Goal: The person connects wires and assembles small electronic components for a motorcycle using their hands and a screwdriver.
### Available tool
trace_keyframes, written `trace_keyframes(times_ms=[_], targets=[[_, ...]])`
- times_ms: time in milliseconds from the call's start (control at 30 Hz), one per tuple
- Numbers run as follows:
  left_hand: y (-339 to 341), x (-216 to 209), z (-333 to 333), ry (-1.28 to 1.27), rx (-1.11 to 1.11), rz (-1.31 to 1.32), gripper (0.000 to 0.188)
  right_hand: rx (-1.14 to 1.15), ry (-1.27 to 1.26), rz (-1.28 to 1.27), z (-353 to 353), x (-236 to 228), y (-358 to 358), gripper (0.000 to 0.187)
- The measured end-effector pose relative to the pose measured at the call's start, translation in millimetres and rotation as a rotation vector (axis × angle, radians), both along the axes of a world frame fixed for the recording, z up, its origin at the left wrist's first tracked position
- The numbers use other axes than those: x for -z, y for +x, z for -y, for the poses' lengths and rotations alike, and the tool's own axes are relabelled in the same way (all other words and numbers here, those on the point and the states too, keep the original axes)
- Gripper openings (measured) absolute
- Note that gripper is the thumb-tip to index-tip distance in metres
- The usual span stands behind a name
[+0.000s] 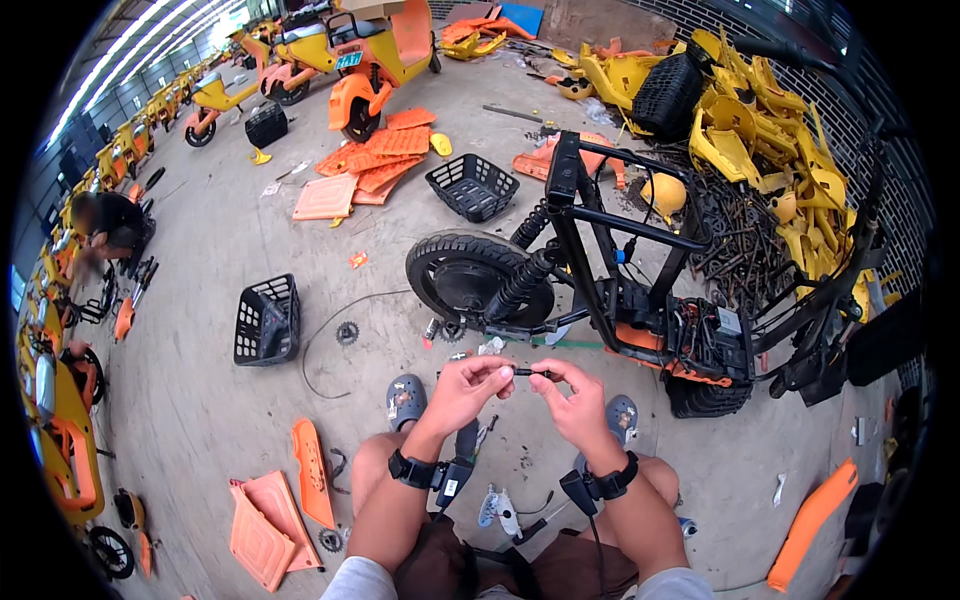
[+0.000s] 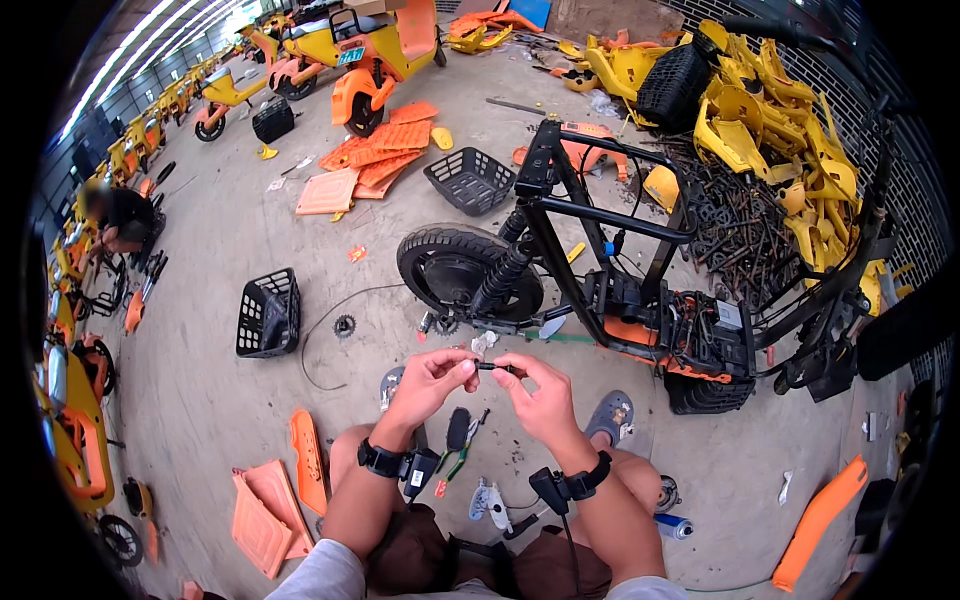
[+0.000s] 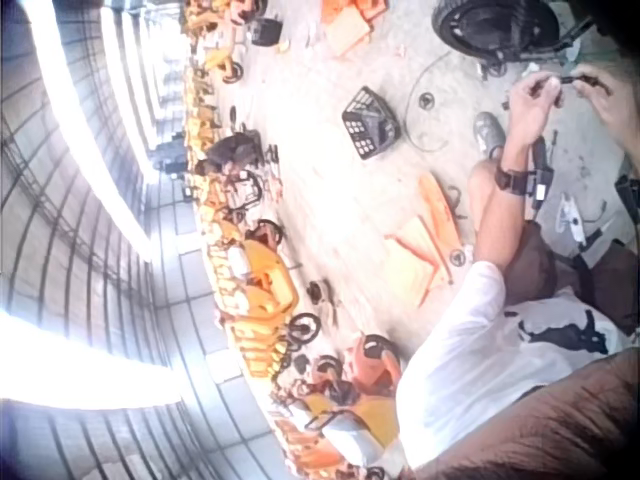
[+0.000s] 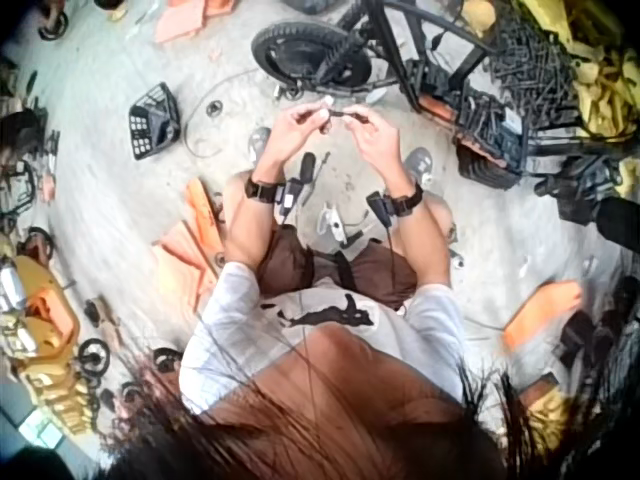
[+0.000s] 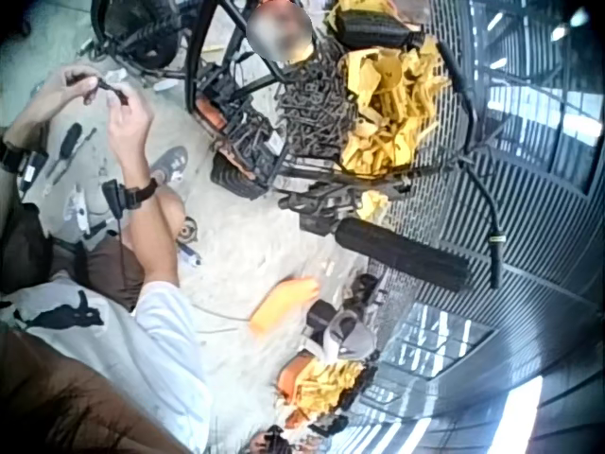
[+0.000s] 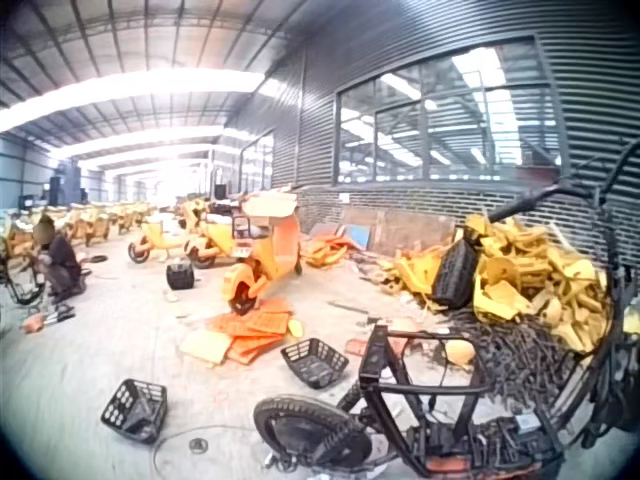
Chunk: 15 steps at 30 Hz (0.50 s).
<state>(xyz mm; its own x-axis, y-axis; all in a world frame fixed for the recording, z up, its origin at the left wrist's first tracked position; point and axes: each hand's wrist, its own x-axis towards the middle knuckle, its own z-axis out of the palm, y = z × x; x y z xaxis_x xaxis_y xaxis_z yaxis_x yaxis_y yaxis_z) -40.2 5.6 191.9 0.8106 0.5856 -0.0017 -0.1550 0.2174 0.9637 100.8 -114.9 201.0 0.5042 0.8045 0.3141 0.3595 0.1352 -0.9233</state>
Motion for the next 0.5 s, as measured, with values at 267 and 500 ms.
trace_keyframes(times_ms=[267,500], targets=[[-4,4,-3,0.02,-0.03,-0.08,0.026,0.04,0.108,0.196,-3,-2,-11,0.014],[-2,7,-7,0.026,-0.019,-0.191,0.037,0.071,0.228,0.433,-4,-1,-14,0.016]])
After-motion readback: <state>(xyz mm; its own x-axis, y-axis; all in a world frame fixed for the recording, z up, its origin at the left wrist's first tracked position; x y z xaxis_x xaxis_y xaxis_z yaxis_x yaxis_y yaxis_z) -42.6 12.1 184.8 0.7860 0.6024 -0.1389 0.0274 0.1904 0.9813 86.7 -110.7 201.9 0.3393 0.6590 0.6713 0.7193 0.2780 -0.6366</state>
